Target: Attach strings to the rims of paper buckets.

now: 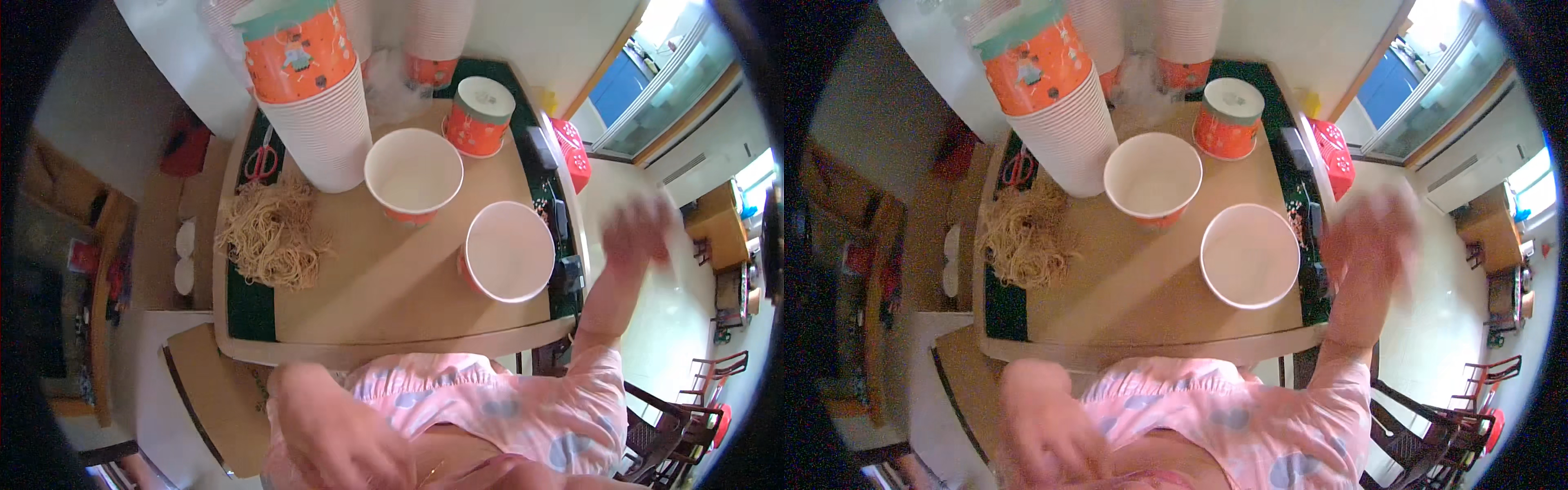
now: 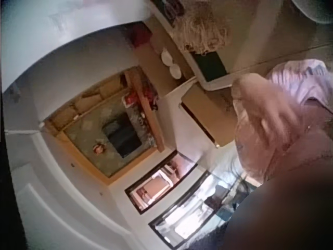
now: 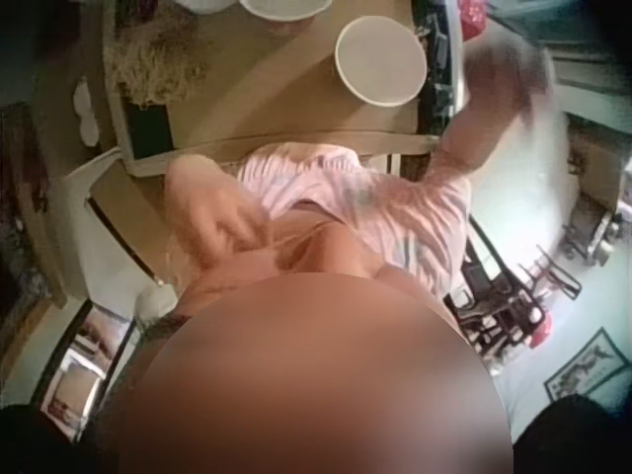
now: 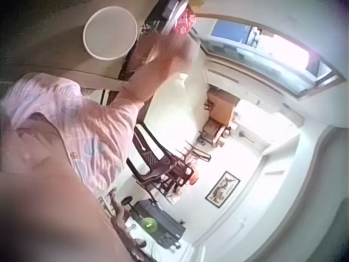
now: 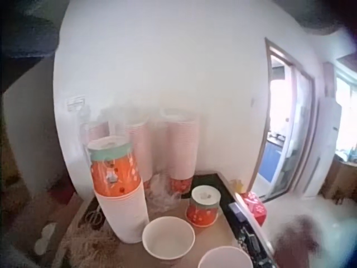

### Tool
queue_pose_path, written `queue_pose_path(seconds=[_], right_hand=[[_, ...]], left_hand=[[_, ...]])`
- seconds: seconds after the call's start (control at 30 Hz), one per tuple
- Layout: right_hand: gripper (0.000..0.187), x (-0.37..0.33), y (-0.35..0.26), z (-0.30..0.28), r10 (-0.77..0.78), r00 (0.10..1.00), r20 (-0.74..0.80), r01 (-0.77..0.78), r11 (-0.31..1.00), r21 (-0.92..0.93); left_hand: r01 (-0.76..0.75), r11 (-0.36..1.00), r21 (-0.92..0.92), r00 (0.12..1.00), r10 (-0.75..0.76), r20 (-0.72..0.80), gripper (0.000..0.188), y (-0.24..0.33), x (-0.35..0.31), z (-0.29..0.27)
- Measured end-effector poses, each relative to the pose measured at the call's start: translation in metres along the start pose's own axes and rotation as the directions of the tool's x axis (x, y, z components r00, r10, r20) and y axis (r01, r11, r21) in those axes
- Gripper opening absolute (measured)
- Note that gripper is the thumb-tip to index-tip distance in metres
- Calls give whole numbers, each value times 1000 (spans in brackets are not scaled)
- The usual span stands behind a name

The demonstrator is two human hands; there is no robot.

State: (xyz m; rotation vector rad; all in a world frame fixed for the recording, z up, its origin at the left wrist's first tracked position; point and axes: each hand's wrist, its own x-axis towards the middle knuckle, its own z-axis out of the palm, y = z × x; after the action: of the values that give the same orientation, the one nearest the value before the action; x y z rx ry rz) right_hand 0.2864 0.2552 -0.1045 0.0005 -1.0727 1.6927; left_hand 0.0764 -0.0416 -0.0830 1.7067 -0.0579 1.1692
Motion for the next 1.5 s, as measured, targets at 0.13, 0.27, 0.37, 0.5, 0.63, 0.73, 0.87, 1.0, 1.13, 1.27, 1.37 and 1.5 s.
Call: queue_pose_path(seconds=[0.13,0.27,0.37,0.5,0.63,0.73,0.87,1.0,1.13,1.27,1.37,1.5], right_hand=[[15,157,158,-106,429,867,252,72,392,-917],[20,157,250,-179,446,891,83,195,-212,-958],[23,156,265,-180,508,860,44,230,-309,-923],[16,166,272,-173,566,811,150,310,-199,-930],[15,192,260,-160,651,736,186,277,-38,-960],[17,201,228,-116,612,747,257,181,185,-966],[15,197,210,-140,804,465,372,437,157,-886],[15,158,169,-84,720,608,335,341,144,-929],[20,119,112,-26,835,525,167,161,95,-982],[46,61,74,13,715,536,449,617,32,-786],[44,53,81,-19,828,559,43,427,-243,-871],[22,48,85,-19,834,547,71,281,-103,-954]], left_hand=[[460,519,720,885,-200,-421,41,-16,19,14],[401,297,867,905,21,-425,39,-82,75,17],[441,263,858,894,-42,-446,39,-84,62,-16],[478,194,857,877,-170,-450,38,-86,65,-27],[484,140,864,854,-288,-432,38,-85,63,-40],[482,97,871,830,-369,-419,37,-80,55,-41],[415,56,908,816,-465,-344,36,-69,59,-37],[397,-6,918,753,-570,-329,36,-49,56,-15],[414,-86,906,639,-682,-357,35,-26,47,5],[692,-99,715,561,-549,-619,27,-30,-16,1],[959,-48,280,280,-10,-960,16,-62,-121,5],[957,209,-201,-246,220,-944,13,-77,-192,34]])
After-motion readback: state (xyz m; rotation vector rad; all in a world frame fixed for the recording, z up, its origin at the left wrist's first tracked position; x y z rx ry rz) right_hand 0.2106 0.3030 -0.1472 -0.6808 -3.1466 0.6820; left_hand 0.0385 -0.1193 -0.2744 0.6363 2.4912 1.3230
